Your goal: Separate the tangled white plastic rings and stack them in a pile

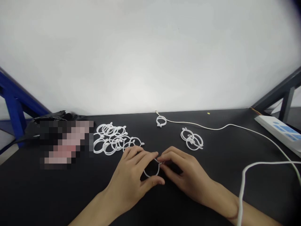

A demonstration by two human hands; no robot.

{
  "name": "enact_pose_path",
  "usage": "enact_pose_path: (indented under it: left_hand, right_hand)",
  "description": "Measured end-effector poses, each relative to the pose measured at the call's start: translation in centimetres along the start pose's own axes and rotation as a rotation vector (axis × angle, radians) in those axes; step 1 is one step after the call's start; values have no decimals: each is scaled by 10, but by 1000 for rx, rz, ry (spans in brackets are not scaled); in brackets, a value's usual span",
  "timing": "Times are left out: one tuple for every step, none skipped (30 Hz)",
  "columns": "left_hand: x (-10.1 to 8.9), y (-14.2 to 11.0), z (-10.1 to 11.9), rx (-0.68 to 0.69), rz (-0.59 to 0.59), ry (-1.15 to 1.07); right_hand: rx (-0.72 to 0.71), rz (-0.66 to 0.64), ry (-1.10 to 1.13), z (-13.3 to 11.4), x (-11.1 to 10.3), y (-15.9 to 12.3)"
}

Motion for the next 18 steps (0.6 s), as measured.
enact_pose_path:
  left_hand:
    - [0, 0, 1, 6, -13, 26]
    - [0, 0, 1, 14, -23, 54]
    - [1, -1, 2, 24, -26, 78]
    - [1, -1, 2, 32, -23, 94]
    - [2, -1, 2, 36, -17, 104]
    - [2, -1, 1, 41, -9, 105]
    - [2, -1, 1, 46, -2, 101]
    - [2, -1, 1, 49, 3, 95]
    - [2, -1, 1, 51, 7, 88]
    - [2, -1, 0, 52, 12, 80]
    - [1, -1, 1, 52, 15, 73]
    - [1, -1, 1, 51, 14, 65]
    - [0, -1, 1, 48, 14, 58]
    - [0, -1, 2, 44, 14, 50]
    - [0, -1, 2, 38, 14, 44]
    - [0, -1, 2, 32, 14, 40]
    - [-1, -1, 3, 25, 15, 37]
    - [-1, -1, 3, 20, 15, 34]
  right_hand:
    - [11, 22, -12, 0, -1, 0]
    - [19, 41, -22, 0, -1, 1]
    - [24, 53, -28, 0, -2, 1]
    - [27, 60, -30, 0, -2, 1]
    - [27, 60, -28, 0, -2, 0]
    - [24, 59, -25, 0, -2, 0]
    - [20, 58, -22, 0, -2, 0]
    - [15, 59, -20, 0, -2, -1]
    - [8, 58, -17, 0, -2, -1]
    - [0, 57, -14, -1, -2, -1]
    - [-11, 55, -9, -1, -2, -2]
    - [-24, 51, -2, -2, -2, -2]
    - [-35, 44, 4, -2, -2, -2]
    - [-43, 37, 8, -2, -2, -2]
    - [-46, 30, 7, -2, -2, -2]
    - [-45, 24, 4, -2, -2, -1]
    - [-43, 20, 0, -2, -2, -1]
    - [-41, 17, -4, -1, -2, -1]
Point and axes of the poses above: each hand's wrist, its own y-axis towards the middle knuckle, its own x-axis out of the palm, z = x × y, the point moved 2 cm from there along y, towards the middle knuckle, and after that the axes turned 12 degrees about z, right-handed, at the moved point
